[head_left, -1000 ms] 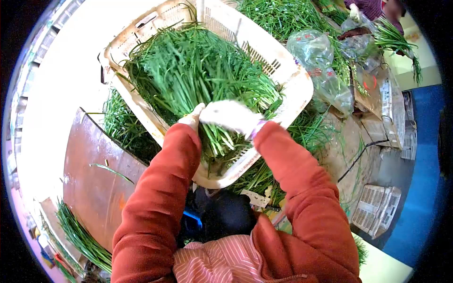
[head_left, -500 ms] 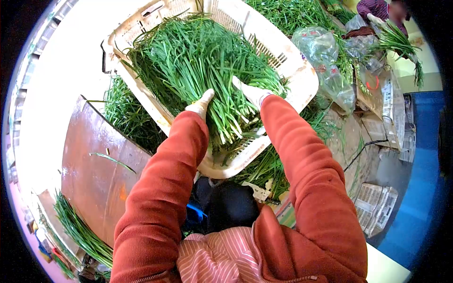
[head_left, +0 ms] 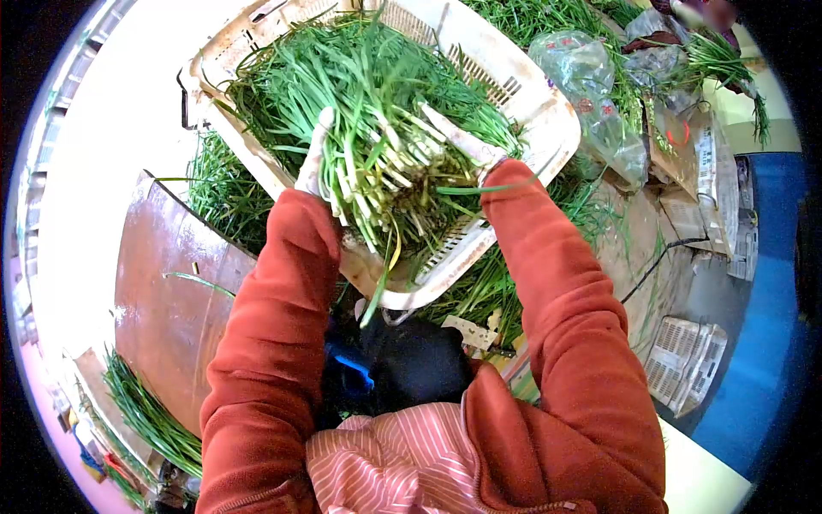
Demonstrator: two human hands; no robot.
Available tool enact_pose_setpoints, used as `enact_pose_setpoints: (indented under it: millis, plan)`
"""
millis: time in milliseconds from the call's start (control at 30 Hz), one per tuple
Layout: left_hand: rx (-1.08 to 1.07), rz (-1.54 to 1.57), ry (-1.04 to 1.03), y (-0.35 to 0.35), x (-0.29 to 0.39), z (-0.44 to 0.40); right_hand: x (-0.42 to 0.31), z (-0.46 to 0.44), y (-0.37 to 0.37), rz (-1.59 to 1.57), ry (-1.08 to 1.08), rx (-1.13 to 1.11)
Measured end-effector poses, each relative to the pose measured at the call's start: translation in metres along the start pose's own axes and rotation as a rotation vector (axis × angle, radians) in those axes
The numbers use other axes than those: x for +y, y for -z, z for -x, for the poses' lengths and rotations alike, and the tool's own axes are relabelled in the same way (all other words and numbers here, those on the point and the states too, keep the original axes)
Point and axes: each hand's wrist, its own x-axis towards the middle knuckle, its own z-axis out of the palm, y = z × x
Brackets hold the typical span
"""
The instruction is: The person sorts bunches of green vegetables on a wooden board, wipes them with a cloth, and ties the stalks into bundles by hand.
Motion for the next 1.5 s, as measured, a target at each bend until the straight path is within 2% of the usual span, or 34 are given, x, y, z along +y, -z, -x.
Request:
enact_pose_setpoints:
  millis: [33, 67, 100, 133, 167, 200, 233, 267, 300, 333, 367, 400, 433, 500, 533, 567, 600, 633, 733, 833, 867, 900, 967, 1033, 1067, 1100, 1133, 1167, 1233, 1267, 1300, 1367, 1400, 1500]
  plan:
    - [-0.016, 0.09, 0.005, -0.01, 0.004, 0.009, -0.009, 0.001, -0.008, 0.234, -0.046, 0.006]
    - [0.016, 0.049, -0.082, -0.015, 0.001, 0.015, 0.022, -0.019, 0.016, 0.01, 0.012, -0.209]
    - [-0.035, 0.036, -0.06, -0.013, 0.002, 0.016, 0.05, -0.039, 0.037, -0.211, 0.072, -0.425]
    - [-0.082, 0.068, -0.045, -0.008, -0.001, 0.015, 0.029, -0.02, 0.018, -0.087, -0.168, -0.216]
    - [-0.13, 0.103, -0.03, -0.006, -0.002, 0.015, 0.067, -0.049, 0.032, -0.453, -0.166, -0.324]
    - [-0.165, 0.14, -0.02, -0.011, -0.005, 0.025, 0.06, -0.039, 0.015, -0.389, -0.18, -0.226]
    - [-0.193, 0.142, -0.101, -0.015, -0.01, 0.029, 0.042, -0.013, -0.01, -0.326, -0.194, -0.131]
    - [-0.163, 0.167, -0.107, -0.017, -0.014, 0.037, -0.005, 0.032, -0.047, -0.324, -0.332, -0.188]
    - [-0.135, 0.192, -0.113, -0.019, -0.015, 0.043, -0.009, 0.044, -0.058, -0.37, -0.408, -0.169]
    - [-0.203, 0.146, -0.158, -0.019, -0.012, 0.051, -0.014, 0.055, -0.066, -0.46, -0.425, -0.226]
    - [-0.173, 0.102, -0.172, -0.019, -0.013, 0.064, -0.016, 0.065, -0.072, -0.551, -0.444, -0.281]
    - [-0.193, 0.078, -0.2, -0.021, -0.01, 0.074, -0.015, 0.071, -0.075, -0.513, -0.464, -0.265]
    - [-0.211, 0.07, -0.226, -0.014, -0.008, 0.087, -0.026, 0.081, -0.089, -0.385, -0.334, -0.175]
    - [-0.243, 0.068, -0.302, -0.006, 0.0, 0.116, -0.044, 0.102, -0.115, -0.088, -0.055, -0.154]
    - [-0.245, 0.063, -0.346, 0.002, 0.004, 0.131, -0.049, 0.115, -0.134, -0.11, 0.195, -0.187]
    - [-0.237, 0.064, -0.396, 0.012, 0.008, 0.149, -0.049, 0.118, -0.144, -0.139, 0.104, -0.246]
    - [-0.228, 0.065, -0.453, 0.024, 0.015, 0.167, -0.058, 0.127, -0.162, -0.15, 0.106, -0.316]
    - [-0.202, 0.063, -0.508, 0.041, 0.019, 0.184, -0.064, 0.137, -0.183, -0.159, 0.105, -0.388]
    - [-0.103, 0.079, -0.698, 0.102, 0.032, 0.24, -0.041, 0.122, -0.238, -0.145, 0.372, -0.543]
    - [0.037, 0.096, -0.832, 0.185, 0.04, 0.29, -0.035, 0.116, -0.298, -0.112, 0.231, -0.724]
    - [0.093, 0.096, -0.856, 0.215, 0.042, 0.304, -0.028, 0.111, -0.315, -0.012, 0.24, -0.717]
    - [0.15, 0.099, -0.857, 0.249, 0.042, 0.315, -0.022, 0.104, -0.332, 0.09, 0.252, -0.709]
    - [0.279, 0.1, -0.818, 0.324, 0.038, 0.331, 0.005, 0.078, -0.363, 0.383, 0.13, -0.715]
    - [0.365, 0.138, -0.704, 0.418, 0.03, 0.335, 0.035, 0.059, -0.387, 0.631, 0.175, -0.648]
    - [0.36, 0.201, -0.608, 0.495, 0.025, 0.335, 0.047, 0.046, -0.394, 0.765, 0.131, -0.697]
    - [0.259, 0.33, -0.469, 0.39, 0.037, 0.332, 0.064, 0.033, -0.399, 0.9, 0.086, -0.745]
    - [0.648, 0.201, -0.552, 0.254, -0.011, 0.351, 0.092, 0.019, -0.405, 0.91, 0.081, -0.727]
    - [0.624, 0.059, -0.534, 0.254, -0.016, 0.347, 0.1, 0.019, -0.401, 1.084, 0.199, -0.691]
    - [0.655, 0.109, -0.487, 0.263, -0.023, 0.355, 0.101, 0.022, -0.402, 1.062, 0.086, -0.632]
    - [0.628, 0.06, -0.548, 0.265, -0.025, 0.357, 0.101, 0.025, -0.397, 1.008, 0.068, -0.643]
    - [0.745, 0.071, -0.569, 0.273, -0.025, 0.361, 0.081, 0.039, -0.398, 1.112, 0.065, -0.657]
    - [0.704, 0.018, -0.609, 0.275, -0.026, 0.371, 0.083, 0.047, -0.403, 1.105, 0.076, -0.496]
    - [0.807, -0.017, -0.656, 0.248, -0.024, 0.376, 0.077, 0.053, -0.398, 1.078, 0.099, -0.535]
    - [0.713, 0.03, -0.678, 0.266, -0.026, 0.385, 0.057, 0.078, -0.369, 0.904, 0.237, -0.442]
